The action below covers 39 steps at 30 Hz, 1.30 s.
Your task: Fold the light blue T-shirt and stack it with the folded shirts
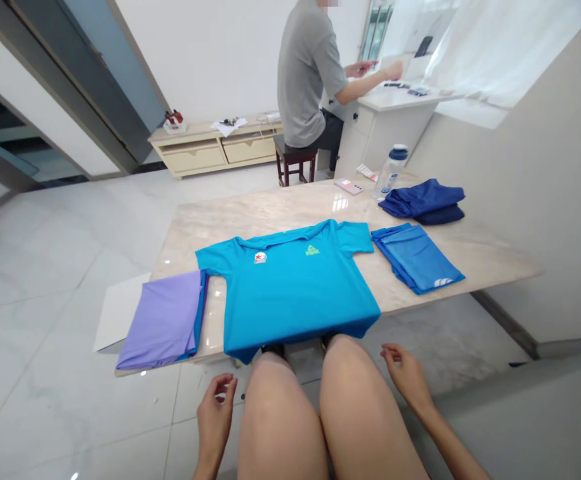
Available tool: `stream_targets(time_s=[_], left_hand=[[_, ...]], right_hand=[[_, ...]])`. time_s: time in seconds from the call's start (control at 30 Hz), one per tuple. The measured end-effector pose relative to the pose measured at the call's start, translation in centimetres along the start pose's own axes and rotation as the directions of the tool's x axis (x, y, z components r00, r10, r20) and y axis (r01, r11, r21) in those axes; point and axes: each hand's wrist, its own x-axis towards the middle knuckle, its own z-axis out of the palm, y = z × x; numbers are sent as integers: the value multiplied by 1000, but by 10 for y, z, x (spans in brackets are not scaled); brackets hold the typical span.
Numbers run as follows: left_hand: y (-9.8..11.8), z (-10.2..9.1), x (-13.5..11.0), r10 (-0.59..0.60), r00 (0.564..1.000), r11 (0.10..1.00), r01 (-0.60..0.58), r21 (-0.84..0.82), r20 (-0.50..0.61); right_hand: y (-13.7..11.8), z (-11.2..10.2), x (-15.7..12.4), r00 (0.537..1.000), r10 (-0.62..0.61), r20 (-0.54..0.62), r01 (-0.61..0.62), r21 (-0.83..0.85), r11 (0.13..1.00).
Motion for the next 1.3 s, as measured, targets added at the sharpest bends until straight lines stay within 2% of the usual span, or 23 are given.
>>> stream_targets(time_s=[0.1, 0.13, 0.2, 0.23, 0.3, 0.37, 0.4, 0.5, 0.53, 0.57, 0.6, 0.63, 0.7, 0.73, 0.77, 0.8, 0.83, 0.93, 0.97, 1.03, 1.13, 1.23, 1.3], left_hand=[[25, -19, 34, 208, 976, 978, -207, -31, 64], [40, -23, 51, 293, 953, 956, -292, -24, 80], [74, -22, 93, 452, 882, 891, -454, -11, 136], [92, -18, 116, 530, 828, 843, -538, -8, 184], [124, 0, 162, 656, 690, 722, -692, 14, 307], [149, 24, 205, 718, 543, 589, -808, 35, 436], [158, 37, 225, 728, 483, 533, -845, 42, 486], [176, 70, 280, 733, 345, 402, -915, 36, 586], [181, 78, 297, 733, 306, 369, -929, 23, 608], [185, 85, 313, 735, 287, 349, -937, 19, 614], [190, 91, 327, 743, 297, 347, -937, 33, 600], [194, 96, 339, 758, 351, 371, -925, 79, 549], [202, 104, 351, 766, 529, 479, -848, 226, 364], [205, 107, 351, 756, 594, 526, -802, 284, 276], [206, 110, 345, 746, 629, 552, -768, 324, 220], [206, 112, 335, 743, 639, 557, -755, 346, 199], [204, 113, 320, 748, 630, 543, -762, 354, 208], [188, 120, 267, 753, 576, 479, -811, 335, 319], [181, 123, 251, 733, 576, 474, -814, 335, 362], [167, 130, 227, 670, 630, 508, -775, 377, 393], [160, 137, 212, 585, 713, 557, -699, 448, 386], [164, 134, 203, 542, 745, 590, -667, 456, 389], [162, 127, 192, 529, 742, 603, -670, 434, 411]], right_hand=[[-37, -23, 20, 985, -118, -123, 118, -4, 993], [-57, -28, 33, 972, -199, -127, 201, 0, 980], [-103, -31, 68, 916, -386, -106, 388, 0, 921], [-127, -30, 89, 869, -489, -69, 490, -11, 872], [-171, -19, 134, 736, -677, 23, 677, -41, 735], [-207, -1, 178, 632, -765, 124, 775, -83, 627], [-221, 10, 197, 596, -781, 187, 803, -101, 588], [-251, 45, 246, 514, -767, 384, 850, -112, 514], [-259, 57, 260, 490, -752, 441, 860, -105, 499], [-266, 67, 273, 476, -741, 474, 865, -102, 491], [-274, 77, 285, 484, -736, 473, 862, -116, 493], [-281, 85, 296, 518, -738, 433, 848, -147, 509], [-292, 98, 310, 640, -732, 233, 767, -248, 592], [-297, 102, 311, 686, -716, 127, 717, -285, 636], [-299, 106, 307, 711, -701, 55, 680, -308, 665], [-299, 109, 298, 715, -699, 31, 669, -322, 670], [-297, 111, 283, 700, -712, 52, 685, -331, 649], [-278, 116, 222, 606, -755, 252, 783, -355, 511], [-269, 117, 202, 600, -743, 298, 789, -372, 488], [-252, 121, 172, 632, -697, 339, 764, -420, 489], [-238, 123, 155, 677, -648, 348, 723, -476, 500], [-235, 119, 153, 682, -648, 338, 714, -497, 493], [-231, 116, 151, 674, -662, 329, 719, -499, 484]])
